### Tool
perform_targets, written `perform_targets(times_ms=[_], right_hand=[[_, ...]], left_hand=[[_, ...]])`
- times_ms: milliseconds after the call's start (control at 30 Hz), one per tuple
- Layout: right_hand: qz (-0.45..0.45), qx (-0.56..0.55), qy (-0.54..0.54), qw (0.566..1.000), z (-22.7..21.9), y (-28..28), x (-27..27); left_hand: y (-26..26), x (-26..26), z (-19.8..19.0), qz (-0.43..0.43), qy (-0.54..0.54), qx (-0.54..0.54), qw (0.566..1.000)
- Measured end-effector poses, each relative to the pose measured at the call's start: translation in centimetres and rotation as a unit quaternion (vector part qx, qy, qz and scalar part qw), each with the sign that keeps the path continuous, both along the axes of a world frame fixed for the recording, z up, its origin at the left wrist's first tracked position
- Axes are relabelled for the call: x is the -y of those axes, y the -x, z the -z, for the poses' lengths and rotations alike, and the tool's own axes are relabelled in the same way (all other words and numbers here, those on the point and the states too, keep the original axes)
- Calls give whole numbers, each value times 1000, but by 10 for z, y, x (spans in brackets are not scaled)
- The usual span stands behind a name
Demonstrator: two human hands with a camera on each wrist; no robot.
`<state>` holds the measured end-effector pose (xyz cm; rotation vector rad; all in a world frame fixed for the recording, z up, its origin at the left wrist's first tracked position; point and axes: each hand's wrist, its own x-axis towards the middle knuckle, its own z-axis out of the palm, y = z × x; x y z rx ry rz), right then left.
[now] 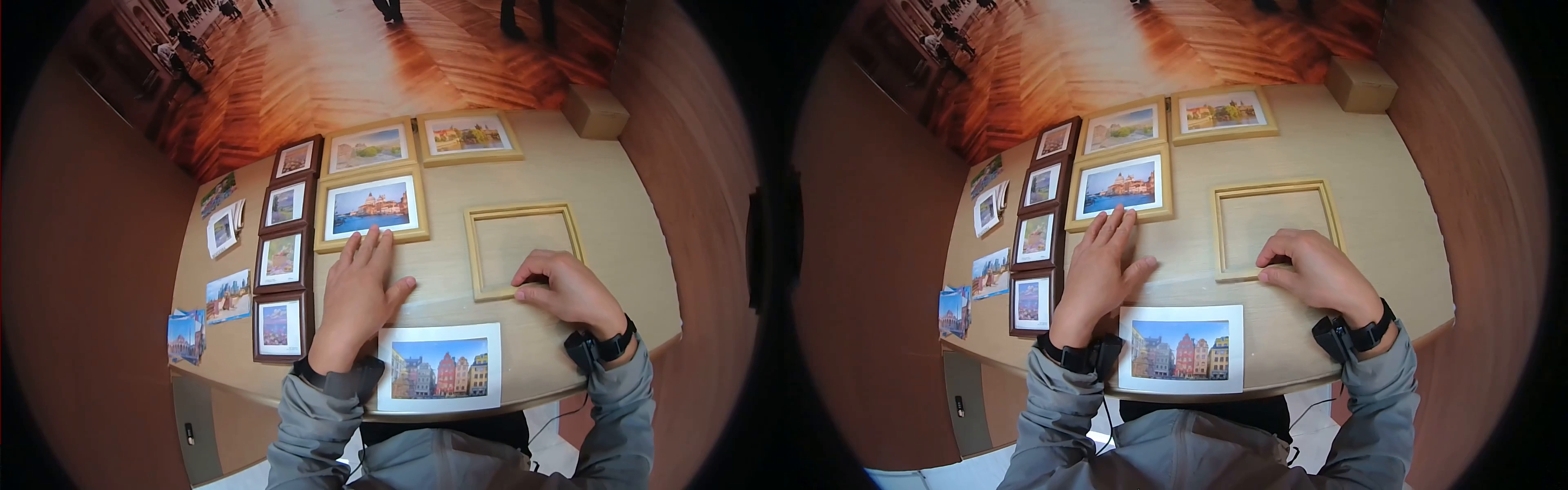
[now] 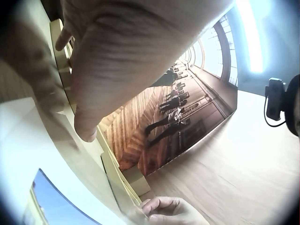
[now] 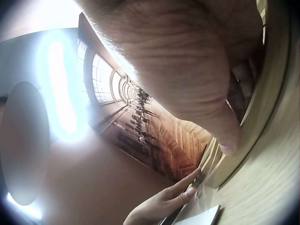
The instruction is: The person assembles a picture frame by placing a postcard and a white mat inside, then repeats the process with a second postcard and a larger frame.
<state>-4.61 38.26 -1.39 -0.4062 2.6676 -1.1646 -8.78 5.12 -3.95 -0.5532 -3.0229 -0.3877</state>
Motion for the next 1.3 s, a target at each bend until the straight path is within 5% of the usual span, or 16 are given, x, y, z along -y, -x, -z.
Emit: perform_targets(times_ms=[900, 1100, 1167, 1300], right_hand=[[-4, -15, -7, 1000, -3, 1, 1], [-4, -13, 2, 1000, 2, 0, -2], [-13, -27, 0, 1000, 3, 0, -2], [-22, -34, 0, 999, 7, 2, -3]], left_hand=[[-2, -3, 0, -8, -8, -4, 1000], [-1, -2, -2, 36, -126, -75, 988], [-6, -1, -15, 35, -229, 62, 971], [-15, -2, -25, 129, -240, 164, 948]])
